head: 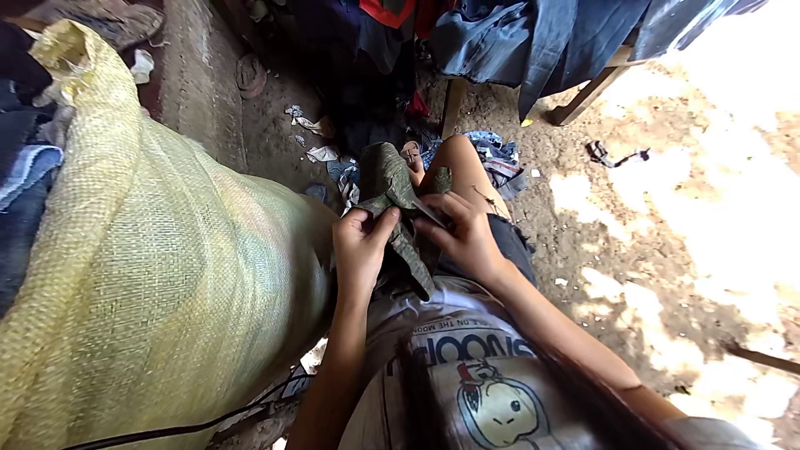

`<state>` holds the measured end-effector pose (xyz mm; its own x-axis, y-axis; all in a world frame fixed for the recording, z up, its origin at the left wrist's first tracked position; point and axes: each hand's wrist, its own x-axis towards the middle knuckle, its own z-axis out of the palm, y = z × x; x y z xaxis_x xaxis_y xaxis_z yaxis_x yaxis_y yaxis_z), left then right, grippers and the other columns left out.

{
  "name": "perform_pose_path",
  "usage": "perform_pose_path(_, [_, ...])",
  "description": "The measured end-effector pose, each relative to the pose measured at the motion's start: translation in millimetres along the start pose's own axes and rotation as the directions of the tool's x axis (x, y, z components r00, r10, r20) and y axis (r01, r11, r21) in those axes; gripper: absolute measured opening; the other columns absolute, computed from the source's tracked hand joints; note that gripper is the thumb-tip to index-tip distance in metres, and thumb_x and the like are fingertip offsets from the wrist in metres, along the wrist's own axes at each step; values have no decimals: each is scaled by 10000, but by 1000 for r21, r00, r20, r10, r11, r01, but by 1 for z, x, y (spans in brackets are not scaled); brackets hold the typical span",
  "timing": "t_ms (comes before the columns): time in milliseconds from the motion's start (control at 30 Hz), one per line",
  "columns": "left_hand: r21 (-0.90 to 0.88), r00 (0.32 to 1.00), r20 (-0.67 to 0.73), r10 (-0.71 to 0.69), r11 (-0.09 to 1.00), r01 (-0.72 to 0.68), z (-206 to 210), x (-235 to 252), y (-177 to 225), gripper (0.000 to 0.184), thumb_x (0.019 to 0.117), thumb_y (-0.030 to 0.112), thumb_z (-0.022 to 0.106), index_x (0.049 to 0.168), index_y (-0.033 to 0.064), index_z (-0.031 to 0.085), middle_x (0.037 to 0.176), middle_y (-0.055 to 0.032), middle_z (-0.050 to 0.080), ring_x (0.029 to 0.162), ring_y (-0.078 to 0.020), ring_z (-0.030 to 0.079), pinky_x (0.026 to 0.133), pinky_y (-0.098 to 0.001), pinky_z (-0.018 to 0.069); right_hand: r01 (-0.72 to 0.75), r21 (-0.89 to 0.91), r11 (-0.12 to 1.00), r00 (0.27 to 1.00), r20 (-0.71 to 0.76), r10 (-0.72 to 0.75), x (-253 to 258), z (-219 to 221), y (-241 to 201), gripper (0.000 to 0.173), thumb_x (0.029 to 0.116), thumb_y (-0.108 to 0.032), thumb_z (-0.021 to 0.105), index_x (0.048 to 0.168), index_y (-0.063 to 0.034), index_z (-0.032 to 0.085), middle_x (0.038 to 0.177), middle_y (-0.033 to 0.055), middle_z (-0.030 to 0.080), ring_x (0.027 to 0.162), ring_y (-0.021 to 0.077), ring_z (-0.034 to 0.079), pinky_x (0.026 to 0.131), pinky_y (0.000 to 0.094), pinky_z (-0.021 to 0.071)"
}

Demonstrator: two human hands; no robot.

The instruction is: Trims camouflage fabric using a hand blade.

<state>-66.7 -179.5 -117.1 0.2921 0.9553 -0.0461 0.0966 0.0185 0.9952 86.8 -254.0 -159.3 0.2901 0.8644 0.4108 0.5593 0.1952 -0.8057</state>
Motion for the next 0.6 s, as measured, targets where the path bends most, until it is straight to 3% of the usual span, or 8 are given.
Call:
perform_pose_path(33, [43,1000,2,23,999,-23,0,0,-1,102,888,34,749,848,88,672,757,66,676,685,18,634,650,-183,542,11,-35,999,1000,-16,-12,4,-3,1,180,902,-141,704,967,27,710,805,81,611,684,89,563,626,201,474])
perform_pose_path(67, [83,998,10,56,995,-57,0,-1,-3,97,879,39,760,868,80,673,757,66,675,675,25,631,642,-178,543,5,-48,999,1000,-8,-5,8,-8,-1,129,909,-115,687,899,13,702,807,74,597,700,81,556,638,187,460])
perform_pose_path(167, [176,990,54,132,974,-140,2,-2,-6,147,876,54,766,990,16,681,841,11,710,741,20,669,695,-183,576,4,-22,1000,999,43,-3,14,-17,-7,119,916,-99,661,850,-1,677,806,48,565,706,47,533,627,148,436])
perform_pose_path(233, [214,985,49,165,962,-172,4,-2,-6,141,889,78,757,980,15,668,828,6,691,733,23,653,684,-173,556,37,-18,999,997,75,-36,16,-20,-11,129,919,-112,653,840,-11,666,798,35,554,709,36,523,630,138,422])
perform_pose_path(367, [229,977,-15,213,952,-204,6,-2,-5,108,873,61,756,851,38,653,734,48,649,654,58,606,614,-137,512,65,-17,998,991,121,-62,21,-28,-13,135,917,-127,657,844,-15,680,795,32,563,693,24,519,611,130,420])
perform_pose_path(533, [109,991,9,137,985,-137,9,-3,-2,77,868,25,745,845,61,681,699,69,656,621,43,614,594,-155,533,18,-52,998,998,56,-15,35,-29,-9,68,925,-67,668,894,-11,691,902,81,627,764,72,588,681,185,485])
perform_pose_path(600, [34,996,-13,86,996,-85,10,-2,-2,81,870,20,740,865,80,684,730,74,666,658,27,629,636,-175,549,45,-94,995,999,-12,-46,34,-19,-10,158,938,-70,657,1065,21,683,961,130,652,770,126,613,686,237,517])
